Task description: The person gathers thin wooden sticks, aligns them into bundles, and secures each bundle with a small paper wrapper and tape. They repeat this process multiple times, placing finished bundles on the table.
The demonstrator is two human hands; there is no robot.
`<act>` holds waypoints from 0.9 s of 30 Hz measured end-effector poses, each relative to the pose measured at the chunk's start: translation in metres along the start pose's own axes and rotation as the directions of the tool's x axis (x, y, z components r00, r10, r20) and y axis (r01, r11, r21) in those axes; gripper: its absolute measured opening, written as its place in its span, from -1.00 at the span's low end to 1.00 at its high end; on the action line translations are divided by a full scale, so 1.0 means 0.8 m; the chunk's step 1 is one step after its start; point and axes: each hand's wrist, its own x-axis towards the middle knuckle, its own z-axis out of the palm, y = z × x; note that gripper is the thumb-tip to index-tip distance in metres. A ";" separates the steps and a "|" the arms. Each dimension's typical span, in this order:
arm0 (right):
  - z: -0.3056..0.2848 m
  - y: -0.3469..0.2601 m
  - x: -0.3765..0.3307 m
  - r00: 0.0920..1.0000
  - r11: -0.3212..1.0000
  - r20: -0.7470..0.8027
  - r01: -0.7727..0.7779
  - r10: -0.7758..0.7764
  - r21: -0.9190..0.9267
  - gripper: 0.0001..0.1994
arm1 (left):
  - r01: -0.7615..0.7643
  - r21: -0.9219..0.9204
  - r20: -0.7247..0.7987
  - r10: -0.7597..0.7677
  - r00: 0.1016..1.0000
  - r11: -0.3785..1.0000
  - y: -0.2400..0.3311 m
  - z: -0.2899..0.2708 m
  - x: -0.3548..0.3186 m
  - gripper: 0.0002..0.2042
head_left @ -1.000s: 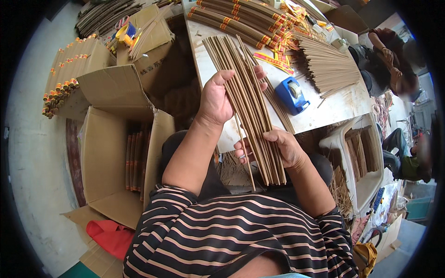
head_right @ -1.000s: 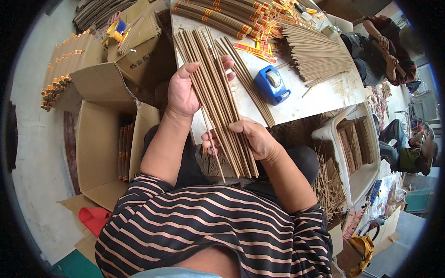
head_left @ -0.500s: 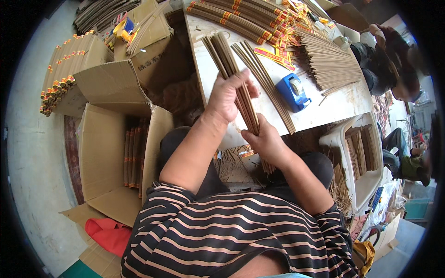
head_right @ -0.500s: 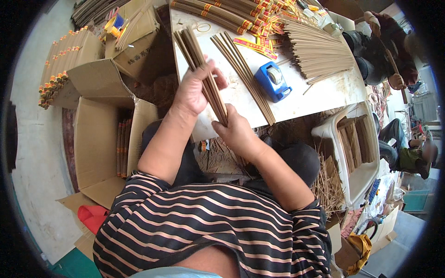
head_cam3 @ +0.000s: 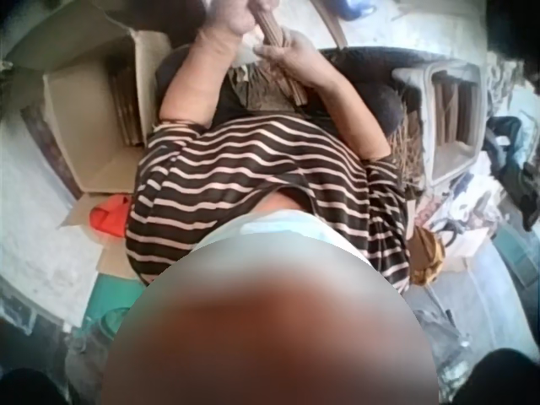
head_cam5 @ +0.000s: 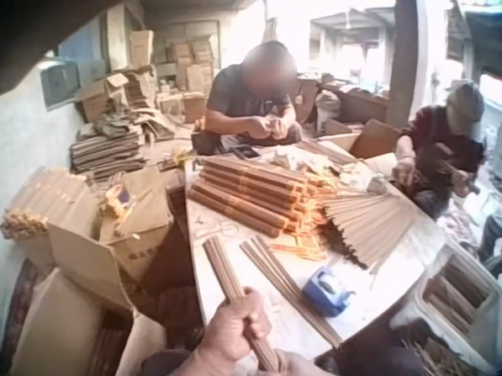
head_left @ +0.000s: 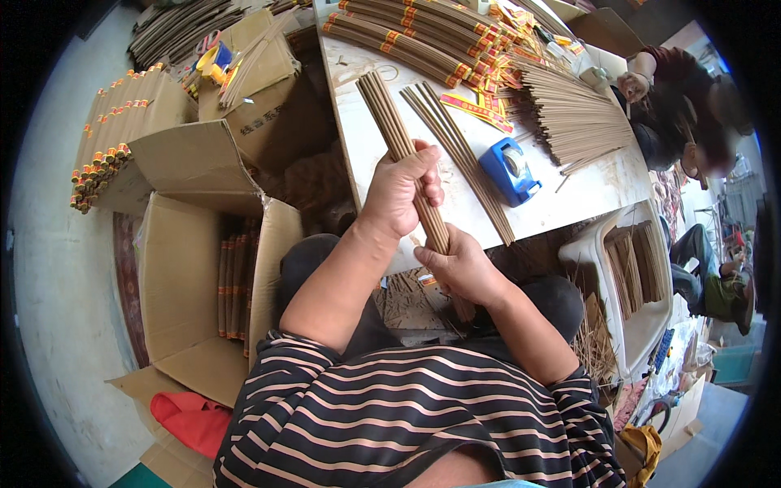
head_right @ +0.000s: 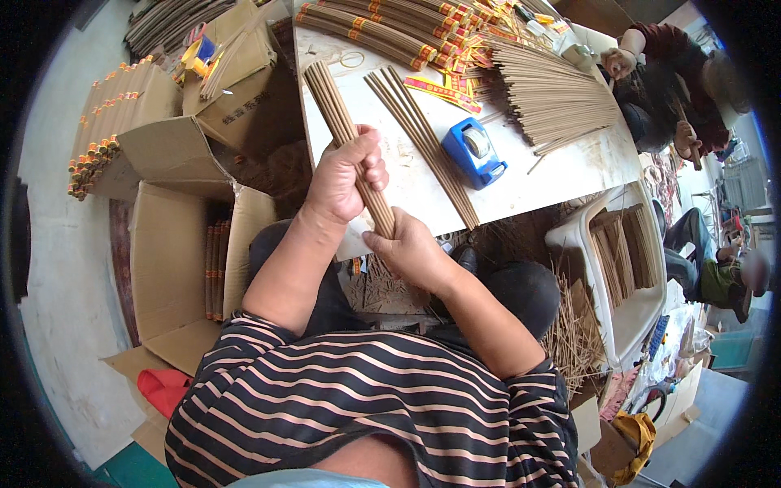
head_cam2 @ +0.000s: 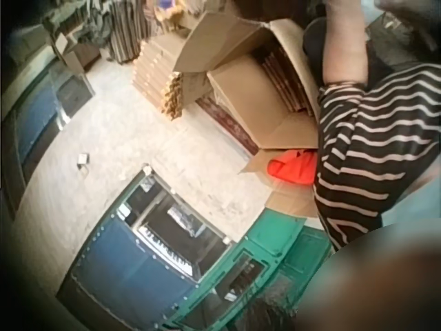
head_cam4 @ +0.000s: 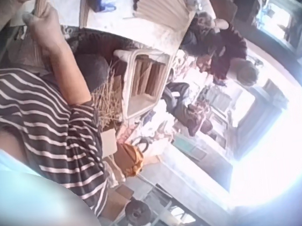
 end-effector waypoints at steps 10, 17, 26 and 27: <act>-0.008 0.007 0.005 0.977 0.880 -0.196 -0.017 -0.087 -0.475 -0.67 | -0.005 -0.011 -0.070 0.004 0.998 1.000 -0.007 0.001 0.007 -0.78; -0.074 -0.003 0.009 0.765 0.172 -0.360 -0.318 -0.534 -0.932 -0.67 | -0.092 -0.074 -0.109 0.083 0.991 0.993 0.017 -0.024 0.017 -0.80; -0.095 0.004 0.023 0.855 0.198 -0.400 -0.351 -0.330 -0.915 -0.77 | -0.045 -0.094 -0.192 0.026 0.981 0.995 0.008 -0.032 0.022 -0.82; -0.095 0.004 0.022 0.856 0.180 -0.376 -0.332 -0.356 -0.926 -0.78 | -0.040 -0.098 -0.204 0.019 0.979 0.994 0.007 -0.034 0.023 -0.82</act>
